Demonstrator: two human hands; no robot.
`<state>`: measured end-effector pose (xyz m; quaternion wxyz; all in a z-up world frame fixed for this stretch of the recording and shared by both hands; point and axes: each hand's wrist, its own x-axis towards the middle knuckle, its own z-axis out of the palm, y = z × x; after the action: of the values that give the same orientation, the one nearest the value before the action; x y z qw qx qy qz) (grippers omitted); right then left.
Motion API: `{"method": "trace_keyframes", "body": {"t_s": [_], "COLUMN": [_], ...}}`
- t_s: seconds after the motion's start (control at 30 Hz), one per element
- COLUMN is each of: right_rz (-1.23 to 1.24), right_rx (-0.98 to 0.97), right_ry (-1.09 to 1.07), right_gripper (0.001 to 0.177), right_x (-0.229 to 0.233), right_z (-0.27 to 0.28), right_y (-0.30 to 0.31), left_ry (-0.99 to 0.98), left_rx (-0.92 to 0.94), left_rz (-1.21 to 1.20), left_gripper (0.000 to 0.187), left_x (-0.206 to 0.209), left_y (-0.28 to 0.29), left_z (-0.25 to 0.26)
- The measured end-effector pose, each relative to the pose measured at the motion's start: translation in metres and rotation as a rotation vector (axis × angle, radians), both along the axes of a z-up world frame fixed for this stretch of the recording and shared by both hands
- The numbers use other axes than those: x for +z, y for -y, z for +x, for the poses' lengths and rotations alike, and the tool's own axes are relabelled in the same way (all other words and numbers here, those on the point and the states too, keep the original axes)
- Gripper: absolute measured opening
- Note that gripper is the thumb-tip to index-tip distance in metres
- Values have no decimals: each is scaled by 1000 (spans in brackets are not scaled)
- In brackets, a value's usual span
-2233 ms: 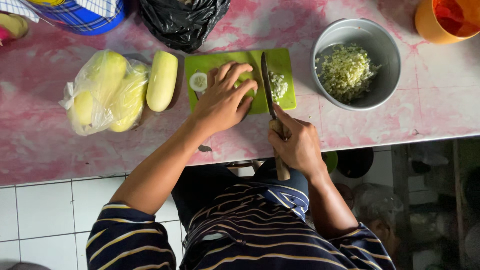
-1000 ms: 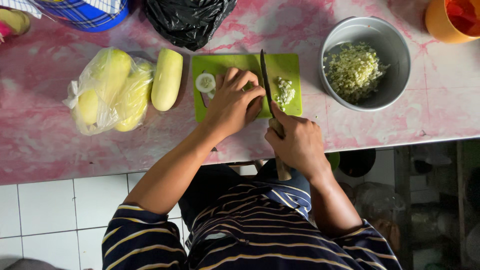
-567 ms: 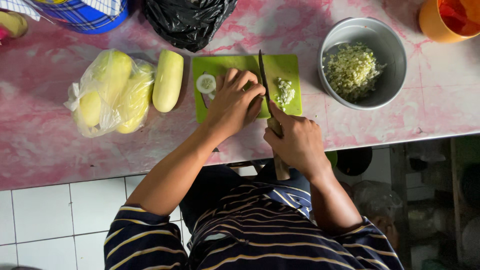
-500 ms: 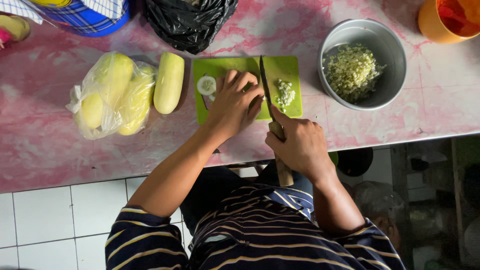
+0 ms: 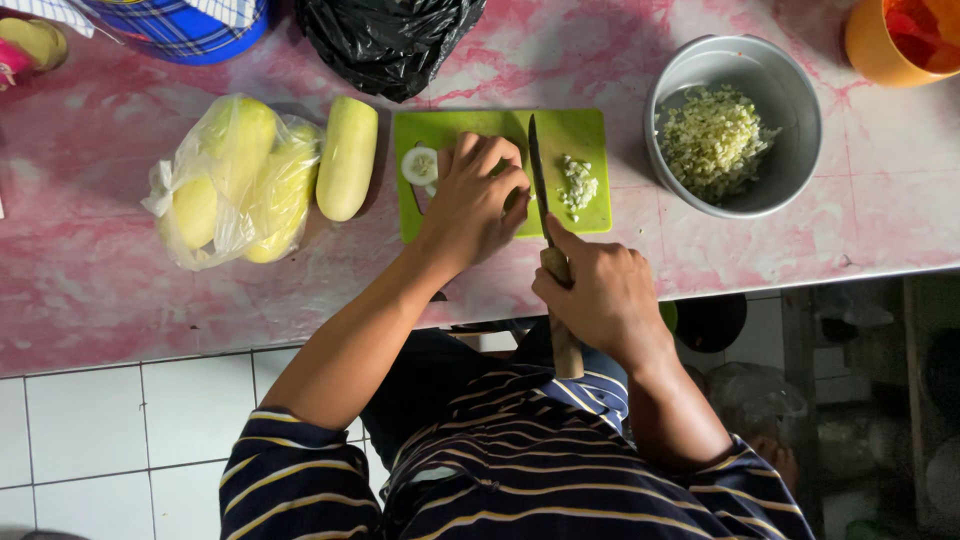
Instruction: The person slices a vegetable into small pieces using a kitchen knife on a green cutting board and moves the pieces into a bowl.
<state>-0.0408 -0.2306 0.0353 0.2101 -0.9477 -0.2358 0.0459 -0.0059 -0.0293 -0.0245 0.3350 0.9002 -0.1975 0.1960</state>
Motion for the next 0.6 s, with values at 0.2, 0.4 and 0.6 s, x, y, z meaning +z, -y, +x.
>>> {"method": "trace_keyframes", "body": {"t_s": [0.2, 0.4, 0.6], "right_rz": [59, 97, 93], "right_rx": [-32, -28, -63], "right_ry": [64, 9, 68], "right_gripper": [65, 63, 61], "right_x": [-16, -8, -23], "right_z": [-4, 1, -7], "right_y": [-13, -3, -13], "left_ry": [31, 28, 36], "left_rx": [-32, -10, -15], "left_rz": [29, 76, 111], "left_gripper": [8, 7, 4], "left_x": [2, 5, 7], "left_y": [-3, -3, -4], "left_z": [0, -2, -1]}}
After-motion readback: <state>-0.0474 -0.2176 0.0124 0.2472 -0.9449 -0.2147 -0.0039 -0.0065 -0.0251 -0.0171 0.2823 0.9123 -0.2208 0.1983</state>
